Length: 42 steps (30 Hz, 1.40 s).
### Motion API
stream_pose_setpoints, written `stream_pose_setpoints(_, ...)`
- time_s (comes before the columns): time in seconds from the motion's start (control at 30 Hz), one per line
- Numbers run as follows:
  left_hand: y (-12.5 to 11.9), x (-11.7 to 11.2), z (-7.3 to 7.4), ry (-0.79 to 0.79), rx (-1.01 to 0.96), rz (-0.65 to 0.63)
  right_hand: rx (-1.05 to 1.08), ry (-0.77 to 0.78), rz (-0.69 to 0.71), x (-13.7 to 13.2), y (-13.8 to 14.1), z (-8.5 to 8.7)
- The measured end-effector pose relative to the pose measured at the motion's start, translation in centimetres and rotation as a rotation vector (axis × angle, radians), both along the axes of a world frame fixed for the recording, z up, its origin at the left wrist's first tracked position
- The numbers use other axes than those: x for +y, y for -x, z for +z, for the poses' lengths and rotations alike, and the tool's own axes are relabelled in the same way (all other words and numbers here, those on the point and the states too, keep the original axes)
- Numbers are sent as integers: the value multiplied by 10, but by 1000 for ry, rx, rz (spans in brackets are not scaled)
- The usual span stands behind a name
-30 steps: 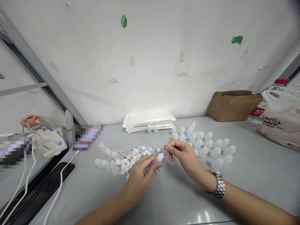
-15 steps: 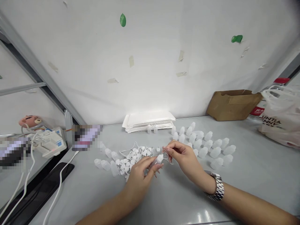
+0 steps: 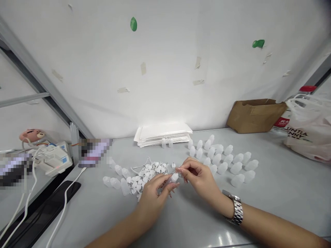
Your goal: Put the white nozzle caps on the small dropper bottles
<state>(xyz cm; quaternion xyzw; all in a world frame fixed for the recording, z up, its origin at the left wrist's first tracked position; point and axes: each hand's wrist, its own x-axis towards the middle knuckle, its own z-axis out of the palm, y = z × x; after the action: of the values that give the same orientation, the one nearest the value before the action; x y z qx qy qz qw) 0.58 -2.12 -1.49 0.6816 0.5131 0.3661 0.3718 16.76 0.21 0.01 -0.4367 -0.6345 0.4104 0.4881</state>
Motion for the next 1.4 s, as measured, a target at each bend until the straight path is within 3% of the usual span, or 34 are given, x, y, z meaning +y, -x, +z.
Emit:
stream_pose_setpoints(0.17, 2, 3, 3, -45, -44, 20, -186, -225, 74, 13, -10, 31)
stream_pose_setpoints(0.33, 6, 7, 7, -157, 21, 124, -555, -398, -185, 65, -21, 66)
stream_pose_setpoints(0.4, 8, 8, 7, -153, 40, 156, -827, -413, -208, 90, -19, 67)
stream_pose_setpoints(0.5, 9, 9, 5, -130, 47, 157, -932, -411, -202, 119, -12, 57)
stream_pose_setpoints(0.6, 10, 11, 4, -142, 50, 151, -1004, -415, -189, 131, -5, 43)
stream_pose_setpoints(0.8, 9, 12, 3, -174, 32, 147, -1097, -432, -173, 134, -1, 30)
stream_pose_setpoints(1.03, 11, 14, 1, -166, 19, 147, -1143, -439, -172, 135, -2, 27)
stream_pose_setpoints(1.2, 11, 15, 4, -158, 19, 144, -1173, -462, -208, 125, -8, 43)
stream_pose_setpoints(1.4, 12, 13, 2, -179, 10, 141, -1237, -450, -271, 99, -34, 66)
